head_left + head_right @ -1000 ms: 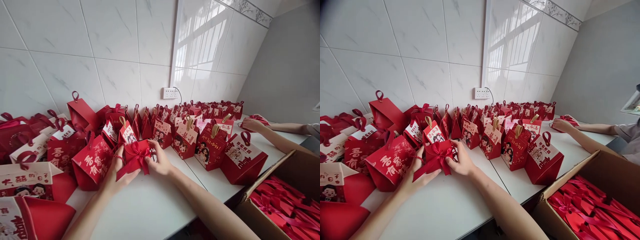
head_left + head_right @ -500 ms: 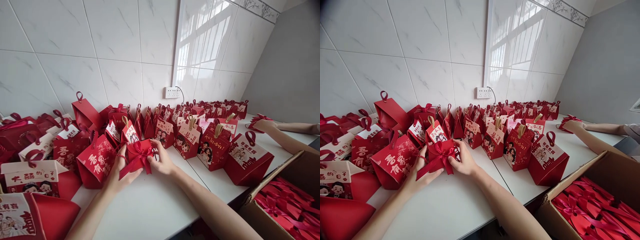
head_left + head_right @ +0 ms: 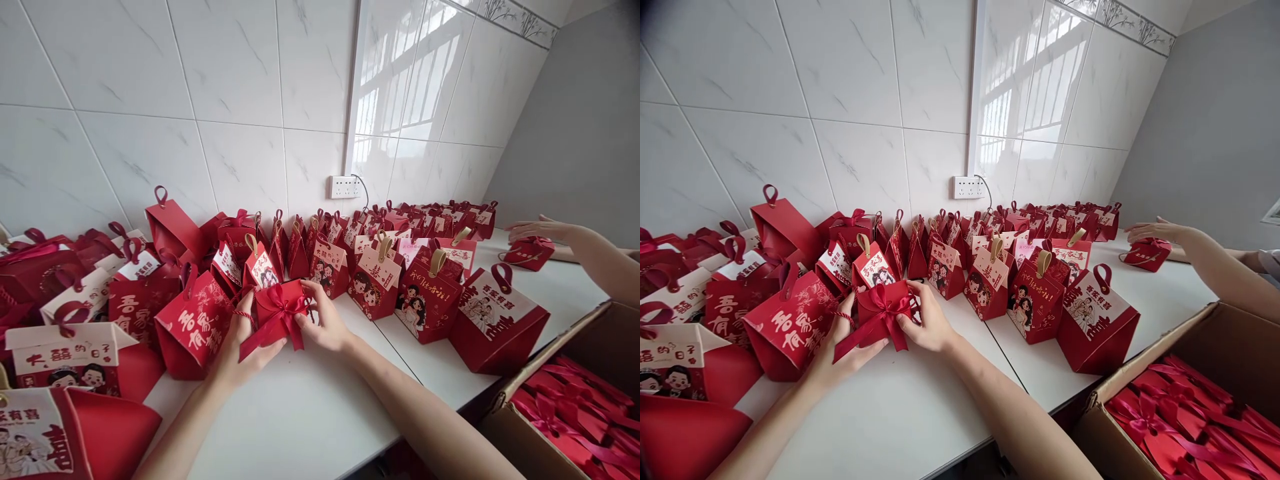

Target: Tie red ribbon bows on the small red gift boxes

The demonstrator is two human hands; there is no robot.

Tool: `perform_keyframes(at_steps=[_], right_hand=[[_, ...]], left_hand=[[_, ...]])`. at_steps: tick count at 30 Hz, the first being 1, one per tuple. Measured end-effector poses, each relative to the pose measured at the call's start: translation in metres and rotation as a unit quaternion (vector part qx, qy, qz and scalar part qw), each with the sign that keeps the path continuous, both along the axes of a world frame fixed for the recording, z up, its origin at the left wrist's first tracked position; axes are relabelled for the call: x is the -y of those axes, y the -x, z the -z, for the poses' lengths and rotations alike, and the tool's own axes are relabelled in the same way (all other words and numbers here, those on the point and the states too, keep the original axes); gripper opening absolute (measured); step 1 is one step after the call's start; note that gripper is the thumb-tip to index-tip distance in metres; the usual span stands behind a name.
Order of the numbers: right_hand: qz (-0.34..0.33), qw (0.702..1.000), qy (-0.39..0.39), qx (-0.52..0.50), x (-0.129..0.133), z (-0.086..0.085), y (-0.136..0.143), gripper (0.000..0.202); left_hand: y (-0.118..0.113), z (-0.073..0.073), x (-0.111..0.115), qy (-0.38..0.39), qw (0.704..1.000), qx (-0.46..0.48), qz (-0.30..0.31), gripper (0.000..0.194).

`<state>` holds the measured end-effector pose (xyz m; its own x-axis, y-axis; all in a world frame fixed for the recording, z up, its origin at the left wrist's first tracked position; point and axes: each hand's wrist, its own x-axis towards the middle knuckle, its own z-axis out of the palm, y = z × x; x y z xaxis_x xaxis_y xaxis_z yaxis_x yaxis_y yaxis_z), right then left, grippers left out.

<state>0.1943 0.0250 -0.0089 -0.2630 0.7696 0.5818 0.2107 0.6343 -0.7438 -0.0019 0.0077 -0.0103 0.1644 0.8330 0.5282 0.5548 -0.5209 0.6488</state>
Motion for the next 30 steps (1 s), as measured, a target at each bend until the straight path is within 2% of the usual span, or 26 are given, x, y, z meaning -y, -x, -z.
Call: perform_keyframes(at_steps=[12,21,30], right_hand=[[0.005,1.000,0.008,0.011,0.0023,-0.0030,0.0002,0.055],[0.000,1.000,0.005,0.005,0.0018,-0.0030,0.0000,0.055],[0.004,1.000,0.007,0.007,0.0023,-0.0025,-0.0001,0.055]], left_hand=[[0.0011,0.0037,-0.0015,0.006,1.000,0.000,-0.014,0.098],[0.0002,0.0016,0.0002,0.020,1.000,0.015,-0.006,0.097],[-0.0004,-0.0018,0.0019,0.022,1.000,-0.008,-0.013,0.095]])
